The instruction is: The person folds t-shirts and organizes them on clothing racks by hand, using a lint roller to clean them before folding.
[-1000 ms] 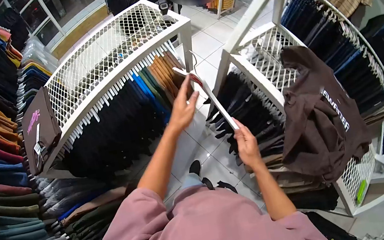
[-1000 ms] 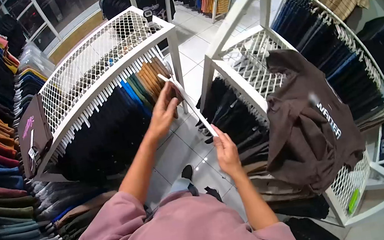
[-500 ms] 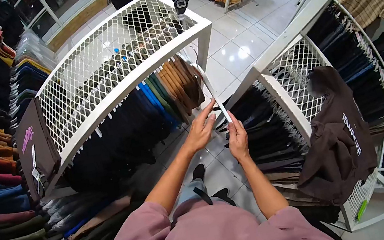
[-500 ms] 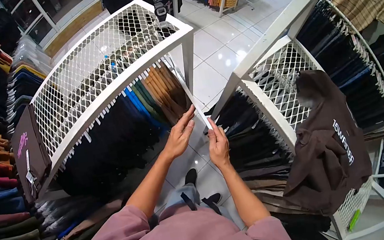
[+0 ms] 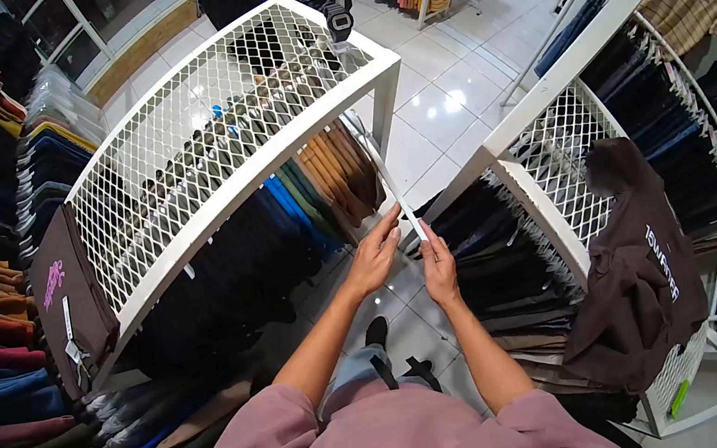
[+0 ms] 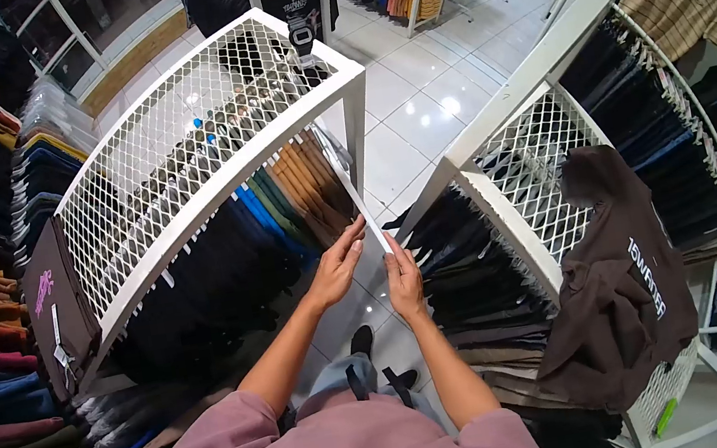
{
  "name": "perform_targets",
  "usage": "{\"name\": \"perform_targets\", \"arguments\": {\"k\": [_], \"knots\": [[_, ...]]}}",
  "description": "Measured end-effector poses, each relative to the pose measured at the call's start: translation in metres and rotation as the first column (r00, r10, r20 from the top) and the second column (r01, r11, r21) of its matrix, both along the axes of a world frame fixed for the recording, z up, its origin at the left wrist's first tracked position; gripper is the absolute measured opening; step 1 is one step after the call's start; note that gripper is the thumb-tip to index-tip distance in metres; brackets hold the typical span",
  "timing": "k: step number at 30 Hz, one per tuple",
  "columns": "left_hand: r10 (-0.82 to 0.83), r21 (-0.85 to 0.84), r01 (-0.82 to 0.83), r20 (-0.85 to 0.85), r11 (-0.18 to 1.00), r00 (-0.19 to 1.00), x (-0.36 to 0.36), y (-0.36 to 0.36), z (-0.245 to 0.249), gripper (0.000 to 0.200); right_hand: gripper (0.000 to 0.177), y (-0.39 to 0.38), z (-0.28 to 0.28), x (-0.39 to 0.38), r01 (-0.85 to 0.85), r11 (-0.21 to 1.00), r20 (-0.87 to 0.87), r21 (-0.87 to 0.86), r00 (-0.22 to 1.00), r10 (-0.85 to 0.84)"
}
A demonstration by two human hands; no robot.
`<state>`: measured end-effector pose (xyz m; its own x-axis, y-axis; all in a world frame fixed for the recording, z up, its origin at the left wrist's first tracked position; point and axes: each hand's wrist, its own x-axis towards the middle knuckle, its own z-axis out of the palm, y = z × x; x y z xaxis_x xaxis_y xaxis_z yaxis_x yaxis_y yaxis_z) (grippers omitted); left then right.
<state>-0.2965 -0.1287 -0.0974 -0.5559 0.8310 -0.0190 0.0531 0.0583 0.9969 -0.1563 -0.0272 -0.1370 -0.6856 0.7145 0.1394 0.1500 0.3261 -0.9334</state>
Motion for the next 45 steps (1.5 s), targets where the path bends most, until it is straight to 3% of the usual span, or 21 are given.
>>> {"name": "perform_targets", "arguments": {"k": [5, 7, 11, 12, 14, 21, 28, 37, 45], "knots": [[-0.062, -0.079, 0.058, -0.047, 0.995, 0.997, 0.004, 0.002, -0.003, 0.053, 0.041, 0.003, -0.006, 0.0, 0.025, 0.991, -0.041, -0.134, 0.999, -0.031], [-0.069, -0.06, 0.064, -0.078, 0.996, 0.995, 0.008, 0.004, -0.002, 0.053, 0.04, 0.001, -0.007, 0.005, 0.076, 0.955, -0.069, -0.287, 0.993, -0.1], [-0.084, -0.005, 0.084, -0.118, 0.996, 0.989, 0.018, 0.005, -0.002, 0.053, 0.039, 0.002, -0.018, 0.007, 0.065, 0.932, -0.054, -0.356, 0.994, -0.09], [-0.065, -0.018, 0.063, -0.091, 0.998, 0.994, 0.018, 0.005, -0.001, 0.054, 0.039, 0.002, -0.016, 0.004, 0.065, 0.933, -0.056, -0.355, 0.994, -0.091], [-0.039, -0.029, 0.037, -0.071, 0.999, 0.997, 0.018, 0.006, 0.002, 0.055, 0.04, 0.003, -0.011, -0.006, 0.072, 0.991, -0.119, -0.109, 0.989, -0.085], [-0.056, 0.0, 0.056, -0.131, 0.998, 0.99, 0.014, 0.006, 0.002, 0.055, 0.039, 0.002, 0.004, -0.006, 0.088, 0.996, -0.06, 0.015, 0.994, -0.086], [-0.09, 0.004, 0.091, -0.053, 0.996, 0.994, 0.031, 0.0, 0.023, 0.051, 0.039, -0.005, 0.015, 0.014, 0.082, 0.996, -0.094, -0.032, 0.992, -0.085], [-0.054, 0.023, 0.054, -0.013, 0.998, 0.998, 0.023, 0.006, 0.008, 0.051, 0.039, -0.005, 0.005, 0.002, 0.121, 0.992, -0.052, 0.037, 0.992, -0.119], [-0.068, -0.014, 0.067, -0.12, 0.998, 0.99, 0.019, -0.007, 0.012, 0.048, 0.038, -0.014, 0.011, 0.008, 0.095, 0.995, -0.087, 0.001, 0.992, -0.094]]}}
